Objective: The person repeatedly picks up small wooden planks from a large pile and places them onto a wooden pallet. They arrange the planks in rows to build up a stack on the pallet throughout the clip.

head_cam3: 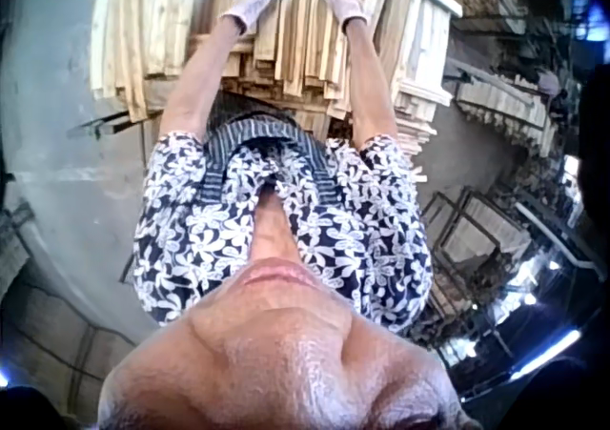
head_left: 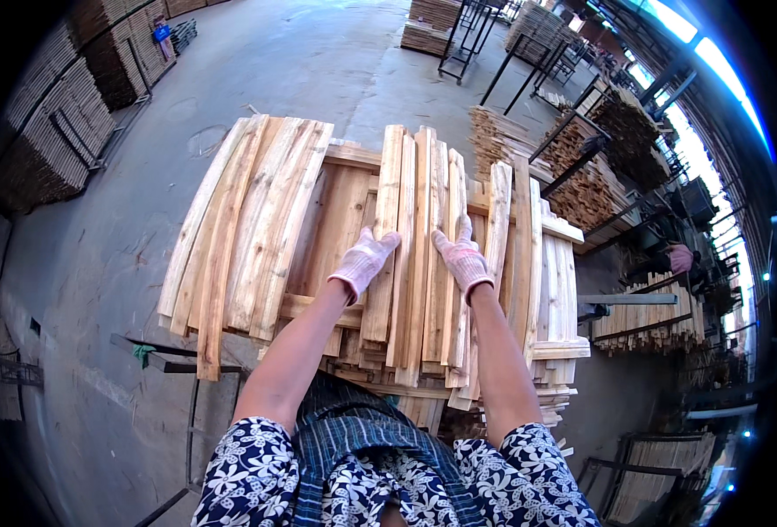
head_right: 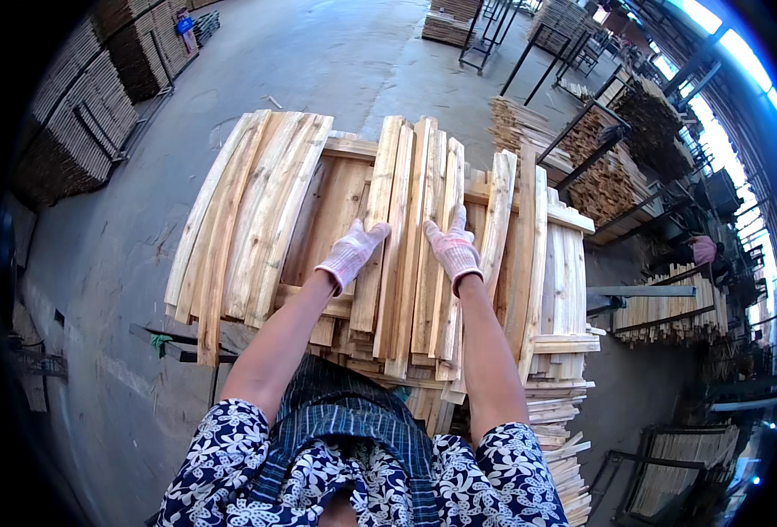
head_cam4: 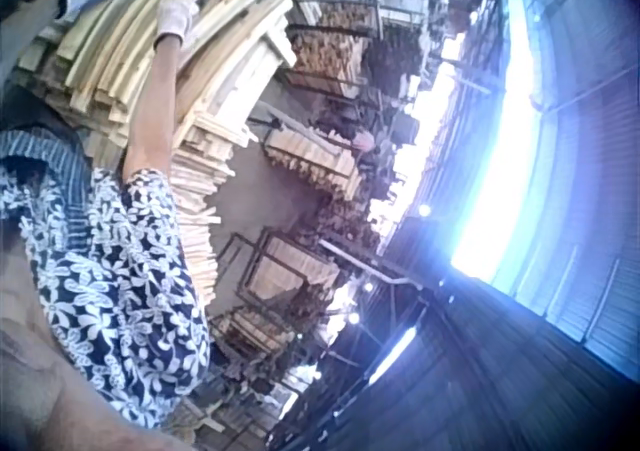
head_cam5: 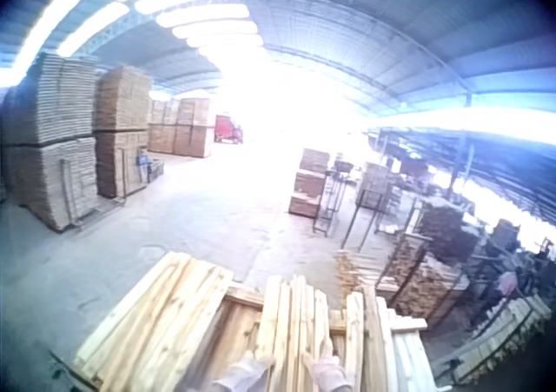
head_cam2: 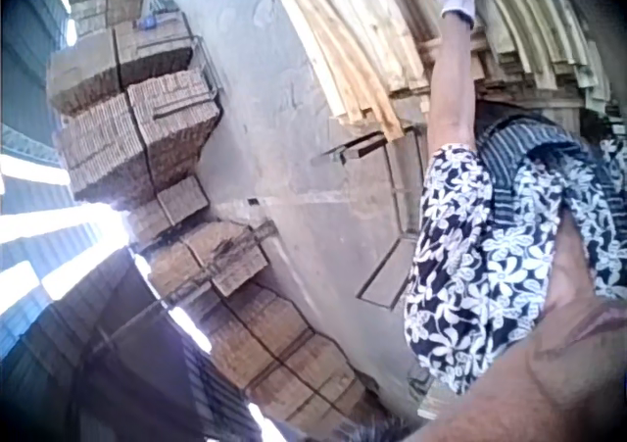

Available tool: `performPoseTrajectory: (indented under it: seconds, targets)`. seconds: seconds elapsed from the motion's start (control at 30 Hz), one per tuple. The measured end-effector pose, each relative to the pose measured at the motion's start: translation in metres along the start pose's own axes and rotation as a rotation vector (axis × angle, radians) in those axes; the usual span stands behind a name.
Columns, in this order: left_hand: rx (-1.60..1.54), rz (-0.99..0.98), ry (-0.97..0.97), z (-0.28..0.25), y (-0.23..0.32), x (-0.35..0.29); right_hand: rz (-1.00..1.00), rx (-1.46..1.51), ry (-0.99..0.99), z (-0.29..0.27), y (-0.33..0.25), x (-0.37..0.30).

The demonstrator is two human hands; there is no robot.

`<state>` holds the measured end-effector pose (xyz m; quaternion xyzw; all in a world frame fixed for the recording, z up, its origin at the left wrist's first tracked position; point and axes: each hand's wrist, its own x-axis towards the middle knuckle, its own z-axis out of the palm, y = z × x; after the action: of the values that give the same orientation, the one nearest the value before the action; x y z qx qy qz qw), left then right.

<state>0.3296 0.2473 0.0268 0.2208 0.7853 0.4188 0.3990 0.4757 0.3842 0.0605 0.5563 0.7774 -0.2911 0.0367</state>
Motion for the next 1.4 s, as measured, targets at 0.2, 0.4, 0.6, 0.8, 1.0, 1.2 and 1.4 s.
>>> performPoseTrajectory:
  seconds: [0.2,0.4,0.6,0.8,1.0,1.2,1.4]
  targets:
    - [0.219,-0.049,0.064,-0.034,0.02,-0.027,-0.172,0.451,-0.037,-0.002,0.039,0.008]
    - [0.528,-0.006,0.276,-0.04,-0.02,-0.019,-0.241,0.818,-0.027,-0.017,0.058,0.003]
    - [0.823,0.122,0.41,-0.037,-0.01,-0.03,-0.282,0.94,-0.13,-0.037,-0.019,-0.059]
    - [1.141,0.37,0.529,-0.033,-0.017,0.001,-0.173,0.629,0.028,-0.006,-0.056,-0.055]
    - [1.16,0.415,0.72,-0.062,-0.042,0.023,-0.294,0.826,-0.003,-0.033,-0.02,-0.048]
    - [0.735,0.196,0.201,-0.001,0.04,-0.012,-0.194,0.209,0.153,-0.018,-0.001,-0.01]
    - [0.786,0.152,-0.047,0.065,0.076,-0.031,-0.147,-0.047,0.242,0.012,0.063,0.048]
